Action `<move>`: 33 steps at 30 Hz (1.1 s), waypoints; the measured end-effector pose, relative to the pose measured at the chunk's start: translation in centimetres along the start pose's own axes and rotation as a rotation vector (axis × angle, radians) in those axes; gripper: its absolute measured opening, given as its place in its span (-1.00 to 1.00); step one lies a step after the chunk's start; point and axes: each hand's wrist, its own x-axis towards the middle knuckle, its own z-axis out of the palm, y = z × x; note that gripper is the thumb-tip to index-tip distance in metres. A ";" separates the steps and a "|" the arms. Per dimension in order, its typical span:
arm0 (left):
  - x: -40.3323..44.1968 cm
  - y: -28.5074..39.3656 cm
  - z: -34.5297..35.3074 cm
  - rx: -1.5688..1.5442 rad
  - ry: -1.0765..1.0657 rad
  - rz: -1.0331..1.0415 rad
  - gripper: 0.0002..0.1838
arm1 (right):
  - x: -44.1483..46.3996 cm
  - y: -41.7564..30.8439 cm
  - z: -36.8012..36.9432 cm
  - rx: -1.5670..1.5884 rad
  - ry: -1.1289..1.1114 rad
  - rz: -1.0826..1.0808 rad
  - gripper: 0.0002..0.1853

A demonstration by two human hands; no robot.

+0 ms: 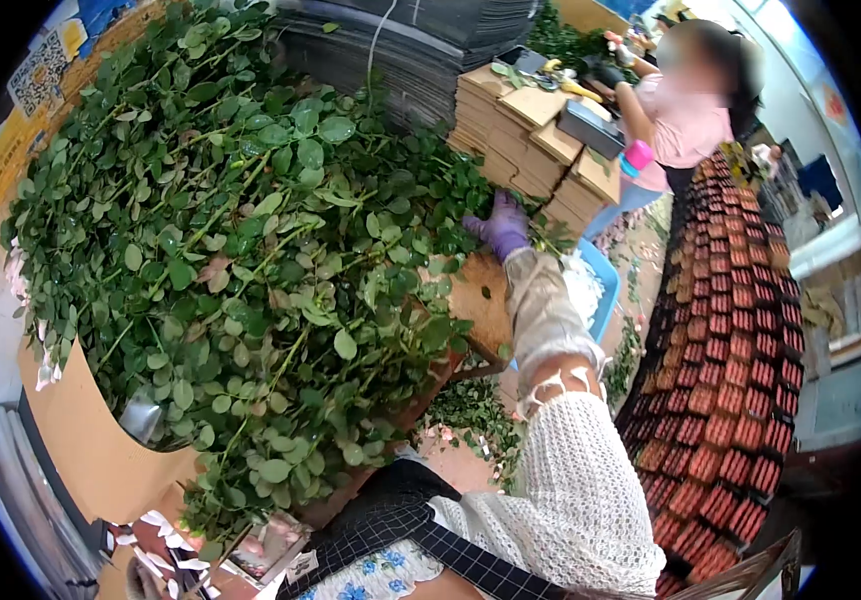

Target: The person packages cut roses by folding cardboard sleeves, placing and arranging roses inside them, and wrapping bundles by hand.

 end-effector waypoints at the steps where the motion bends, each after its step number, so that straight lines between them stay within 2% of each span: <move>1: -1.5 1.1 -0.7 -0.119 0.102 0.057 -0.60 | 1.0 -0.2 0.6 -0.027 -0.095 0.012 0.06; 3: -3.7 3.5 -1.7 -0.083 0.203 -0.094 -0.61 | 3.1 -0.5 0.2 -0.087 -0.270 0.033 0.16; 4: -4.3 4.2 -1.6 -0.060 0.237 -0.121 -0.61 | 4.0 -0.3 0.3 -0.010 -0.402 -0.072 0.21; 5: -4.8 4.7 -1.5 -0.038 0.267 -0.145 -0.62 | 4.6 -0.4 0.4 -0.067 -0.408 -0.062 0.20; 7: -5.7 4.3 -0.6 -0.186 0.269 -0.200 -0.61 | 4.2 -0.8 -1.2 -0.187 -0.415 -0.037 0.17; 8: -4.5 -1.8 -0.7 -0.151 0.163 0.616 -0.61 | 4.7 0.0 0.2 -0.155 -0.320 -0.071 -0.01; 11: -5.8 6.0 0.6 -0.014 0.258 -0.165 -0.62 | 5.9 1.0 0.3 -0.040 -0.571 -0.117 -0.20; 13: -6.0 6.9 1.2 -0.044 0.304 -0.151 -0.62 | 5.5 0.3 -1.8 0.003 -0.566 -0.075 -0.29; 15: -3.1 -5.0 0.1 -0.327 0.207 -0.068 -0.62 | 3.5 -0.6 -6.7 0.060 -0.535 -0.034 -0.35; 16: -3.5 -3.9 0.2 -0.290 0.213 -0.045 -0.65 | 1.9 -0.9 -10.3 0.096 -0.505 -0.013 -0.36; 17: -4.0 -2.7 1.1 -0.365 0.310 -0.059 -0.63 | 0.8 -0.6 -12.9 0.084 -0.471 -0.071 -0.43; 18: -4.3 -1.1 0.9 -0.356 0.285 -0.080 -0.62 | -0.8 0.0 -15.1 0.179 -0.379 -0.055 -0.38; 19: -4.4 -0.1 0.4 -0.348 0.261 -0.104 -0.61 | -1.6 1.9 -15.9 0.248 -0.368 -0.057 -0.43; 20: -4.5 -0.3 0.7 -0.391 0.327 -0.080 -0.63 | -3.0 3.6 -16.5 0.221 -0.250 -0.033 -0.49; 21: -4.5 -0.8 0.4 -0.312 0.306 -0.149 -0.64 | -4.4 6.4 -17.2 0.498 -0.086 -0.269 -0.54; 22: -4.6 -0.3 0.3 -0.280 0.298 -0.132 -0.65 | -6.2 6.0 -19.9 0.457 0.046 -0.507 -0.59; 23: -4.7 0.4 0.0 -0.287 0.251 -0.110 -0.66 | -8.7 5.7 -22.6 0.947 -0.105 -0.364 -0.62; 24: -4.5 -0.5 0.2 -0.235 0.335 -0.100 -0.67 | -10.7 4.8 -25.1 1.083 -0.157 -0.316 -0.63; 26: -4.0 2.7 0.1 -0.486 0.291 -0.092 -0.68 | -13.0 2.6 -29.0 1.209 -0.202 -0.319 -0.63; 28: -3.1 3.4 -0.4 -0.479 0.202 -0.057 -0.76 | -14.8 -1.1 -32.2 1.303 -0.254 -0.388 -0.62; 29: -2.5 2.0 -0.1 -0.492 0.169 0.006 -0.78 | -15.7 -3.6 -33.3 1.348 -0.292 -0.440 -0.61; 30: -2.1 1.4 -0.4 -0.536 0.052 -0.076 -0.77 | -16.7 -6.6 -34.3 1.399 -0.335 -0.491 -0.59; 31: -1.8 1.2 -0.4 -0.494 0.020 0.041 -0.75 | -17.6 -9.8 -35.1 1.454 -0.389 -0.536 -0.58; 33: -1.3 0.4 -0.9 -0.570 -0.108 0.075 -0.71 | -19.6 -17.7 -36.0 1.577 -0.523 -0.607 -0.53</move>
